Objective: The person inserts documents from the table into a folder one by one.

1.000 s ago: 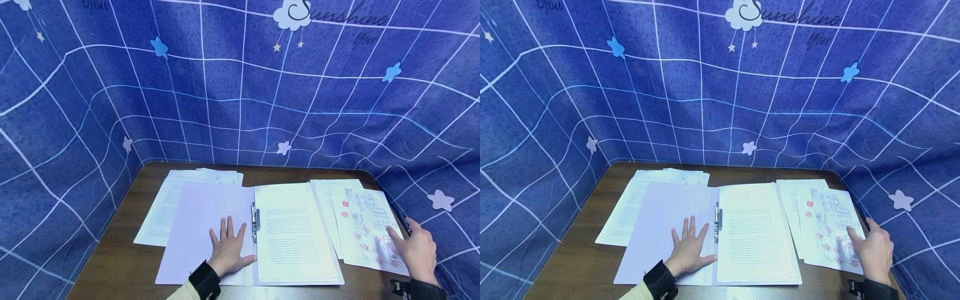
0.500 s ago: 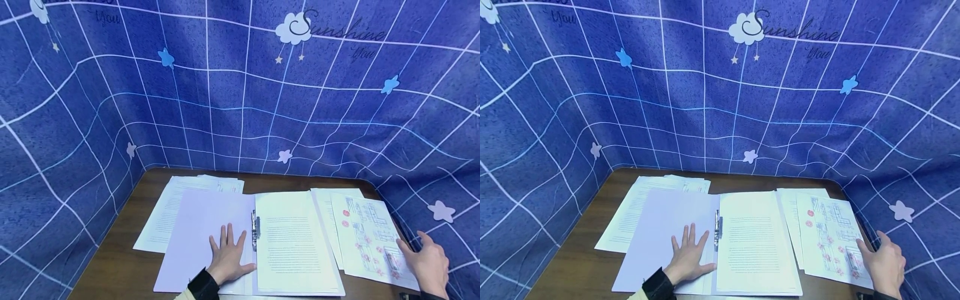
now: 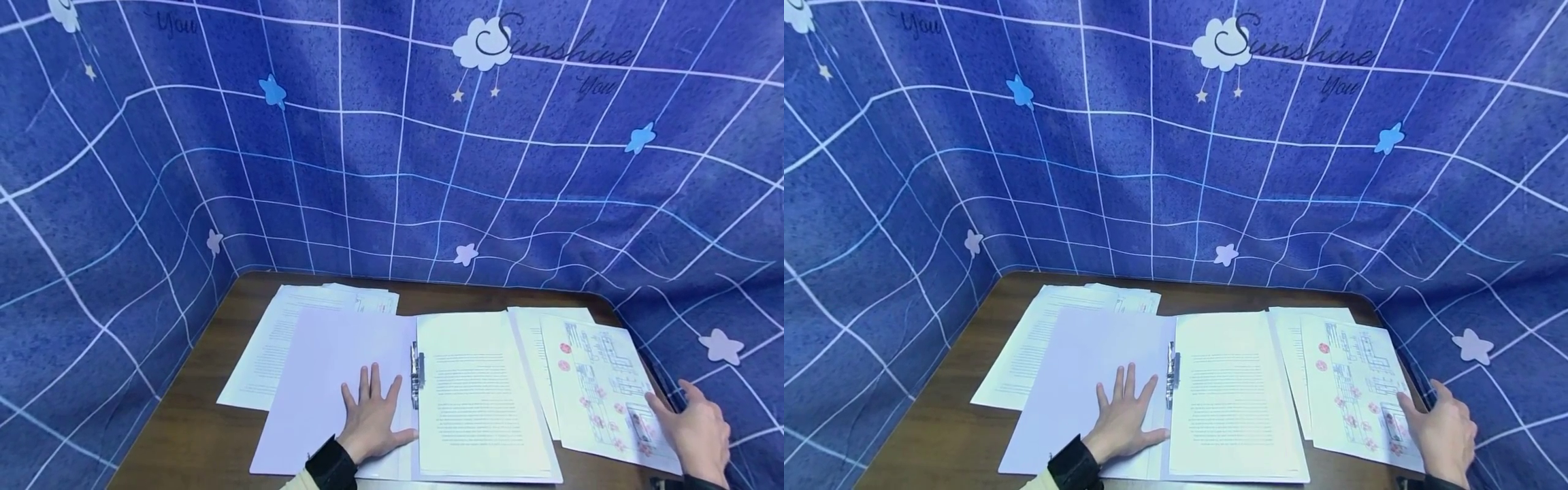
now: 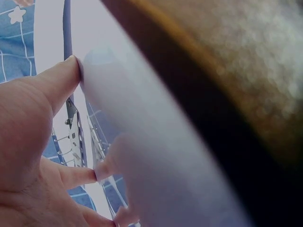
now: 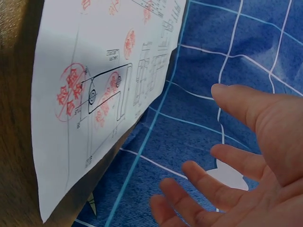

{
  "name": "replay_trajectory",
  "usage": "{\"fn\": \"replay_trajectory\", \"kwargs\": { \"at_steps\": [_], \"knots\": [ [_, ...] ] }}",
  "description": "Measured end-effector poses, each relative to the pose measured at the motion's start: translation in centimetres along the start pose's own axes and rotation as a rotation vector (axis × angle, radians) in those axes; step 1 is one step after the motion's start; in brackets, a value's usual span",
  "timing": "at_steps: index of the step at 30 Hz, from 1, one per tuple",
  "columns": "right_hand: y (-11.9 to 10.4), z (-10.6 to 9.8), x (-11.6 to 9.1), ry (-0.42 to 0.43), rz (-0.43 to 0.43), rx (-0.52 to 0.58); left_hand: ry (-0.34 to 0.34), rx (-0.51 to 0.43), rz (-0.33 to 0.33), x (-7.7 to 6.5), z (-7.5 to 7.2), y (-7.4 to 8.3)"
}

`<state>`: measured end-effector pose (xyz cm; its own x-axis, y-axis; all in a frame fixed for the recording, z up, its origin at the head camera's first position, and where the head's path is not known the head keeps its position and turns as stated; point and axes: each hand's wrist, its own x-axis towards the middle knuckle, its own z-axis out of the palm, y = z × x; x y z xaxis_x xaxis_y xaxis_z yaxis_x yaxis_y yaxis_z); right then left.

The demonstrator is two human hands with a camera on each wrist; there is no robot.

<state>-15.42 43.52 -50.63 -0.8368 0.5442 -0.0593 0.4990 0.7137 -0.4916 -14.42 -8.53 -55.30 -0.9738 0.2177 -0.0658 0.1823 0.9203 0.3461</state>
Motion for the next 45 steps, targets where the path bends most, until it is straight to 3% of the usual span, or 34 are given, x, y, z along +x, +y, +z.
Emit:
{"fn": "replay_trajectory", "kwargs": {
  "at_steps": [28,45],
  "knots": [
    [0.9,3.9,-0.2,-0.193,0.082,-0.102,0.001,0.015,0.011,0.0,-0.1,-0.1],
    [0.1,4.2,-0.3,-0.198,0.065,-0.135,0.004,0.024,-0.003,-0.1,0.0,-0.2]
  ]
}}
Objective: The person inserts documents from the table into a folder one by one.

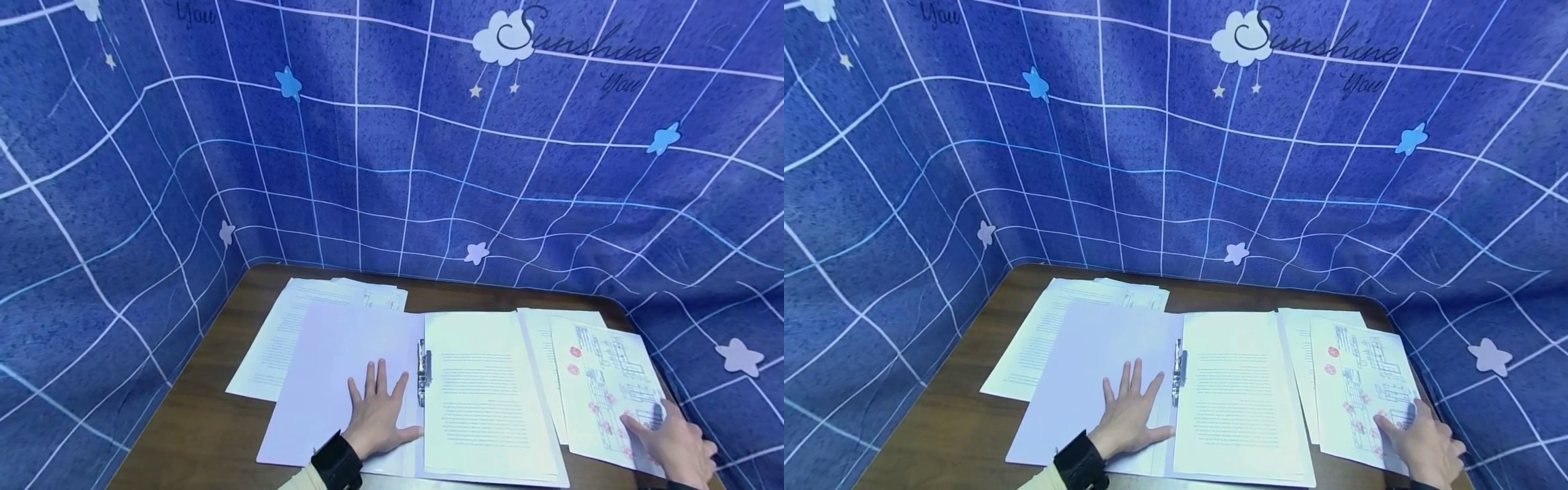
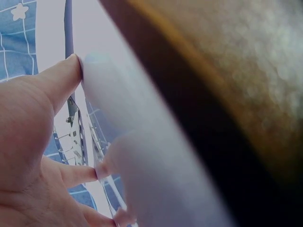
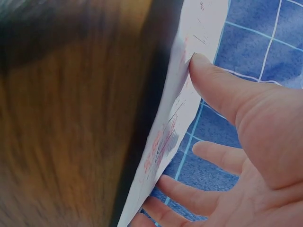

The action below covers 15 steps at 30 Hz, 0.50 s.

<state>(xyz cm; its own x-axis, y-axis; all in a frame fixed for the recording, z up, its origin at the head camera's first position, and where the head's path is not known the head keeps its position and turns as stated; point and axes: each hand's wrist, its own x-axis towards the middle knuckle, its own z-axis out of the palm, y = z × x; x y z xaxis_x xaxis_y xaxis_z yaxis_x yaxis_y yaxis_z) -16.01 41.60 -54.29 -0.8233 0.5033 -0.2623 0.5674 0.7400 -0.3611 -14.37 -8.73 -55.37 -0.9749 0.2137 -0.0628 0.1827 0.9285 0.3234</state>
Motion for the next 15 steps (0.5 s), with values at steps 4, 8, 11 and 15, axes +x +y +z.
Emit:
{"fn": "replay_trajectory", "kwargs": {
  "at_steps": [4,8,11,15],
  "knots": [
    [-0.03,-0.11,0.1,-0.007,0.003,-0.011,-0.002,0.004,-0.003,0.08,0.03,-0.01],
    [-0.08,-0.2,0.17,-0.012,0.004,-0.01,-0.004,0.009,-0.003,0.15,0.07,-0.05],
    [-0.08,-0.2,0.2,-0.01,0.01,-0.004,-0.005,0.012,-0.001,0.13,0.09,-0.06],
    [-0.05,-0.14,0.25,-0.008,0.014,0.003,-0.003,0.017,0.003,0.13,0.07,-0.1]
  ]
}}
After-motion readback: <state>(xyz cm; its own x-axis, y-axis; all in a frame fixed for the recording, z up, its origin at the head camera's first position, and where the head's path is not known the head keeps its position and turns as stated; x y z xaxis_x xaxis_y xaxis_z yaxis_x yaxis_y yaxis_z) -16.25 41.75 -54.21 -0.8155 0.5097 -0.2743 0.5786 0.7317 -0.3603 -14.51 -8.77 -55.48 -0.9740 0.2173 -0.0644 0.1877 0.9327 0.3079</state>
